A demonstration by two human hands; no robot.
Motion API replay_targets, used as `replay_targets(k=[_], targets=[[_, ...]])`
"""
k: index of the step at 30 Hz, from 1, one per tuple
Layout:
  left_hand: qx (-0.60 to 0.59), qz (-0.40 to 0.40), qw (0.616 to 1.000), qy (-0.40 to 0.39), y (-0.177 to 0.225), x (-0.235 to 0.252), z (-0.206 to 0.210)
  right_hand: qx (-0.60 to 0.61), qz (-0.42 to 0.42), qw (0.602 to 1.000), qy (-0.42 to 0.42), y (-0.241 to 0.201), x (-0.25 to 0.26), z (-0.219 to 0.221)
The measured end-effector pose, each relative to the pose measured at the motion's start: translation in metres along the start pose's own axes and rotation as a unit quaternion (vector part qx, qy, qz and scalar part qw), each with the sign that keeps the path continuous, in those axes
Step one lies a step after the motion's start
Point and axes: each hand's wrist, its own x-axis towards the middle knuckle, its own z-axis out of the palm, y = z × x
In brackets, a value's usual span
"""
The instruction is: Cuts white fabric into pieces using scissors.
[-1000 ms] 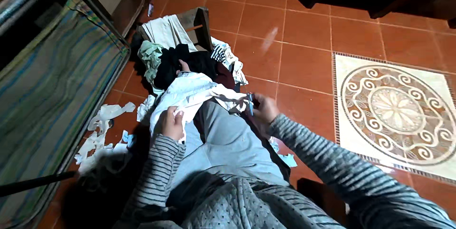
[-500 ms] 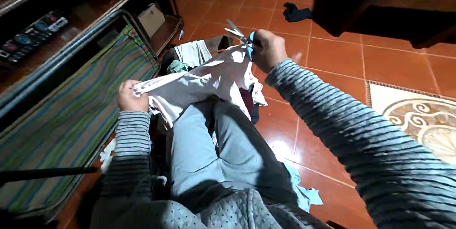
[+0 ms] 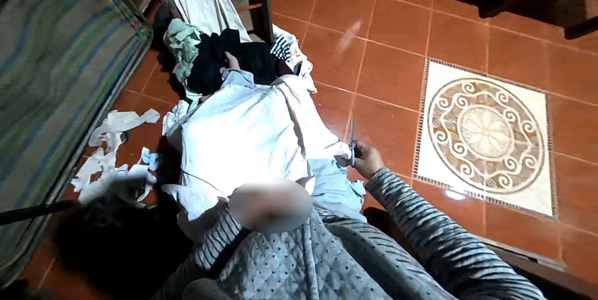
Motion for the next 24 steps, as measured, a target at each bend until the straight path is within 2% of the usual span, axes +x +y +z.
replay_targets(k=[2,4,7,11,13,16,19,21,24], targets=[[0.048,0.105,0.989,0.096,-0.016,0.007,0.013,0.013,0.016,1.0,0.005,-0.004,-0.016,-0.006],[0.024,0.122,0.987,0.097,-0.016,0.012,0.014,0.011,0.001,1.0,0.017,-0.015,-0.029,-0.015],[0.008,0.107,0.992,0.064,-0.01,0.016,0.013,0.032,-0.058,0.997,0.027,-0.039,-0.037,-0.029],[-0.022,0.073,0.996,0.037,-0.011,0.022,0.016,0.069,-0.035,0.997,-0.023,-0.081,-0.001,-0.034],[-0.038,0.024,0.998,0.032,-0.009,0.026,0.016,0.078,-0.034,0.996,-0.029,-0.1,0.03,-0.019],[-0.044,-0.07,0.996,-0.017,-0.003,0.03,0.011,0.034,-0.041,0.998,-0.031,-0.144,0.064,0.011],[-0.059,-0.086,0.994,-0.016,0.0,0.027,0.012,-0.067,-0.039,0.996,-0.045,-0.179,0.08,0.037],[-0.058,-0.082,0.995,-0.008,-0.001,0.025,0.012,-0.042,-0.046,0.998,-0.015,-0.177,0.082,0.044],[-0.056,-0.071,0.996,0.002,0.001,0.022,0.011,0.064,-0.043,0.992,0.101,-0.143,0.072,0.036]])
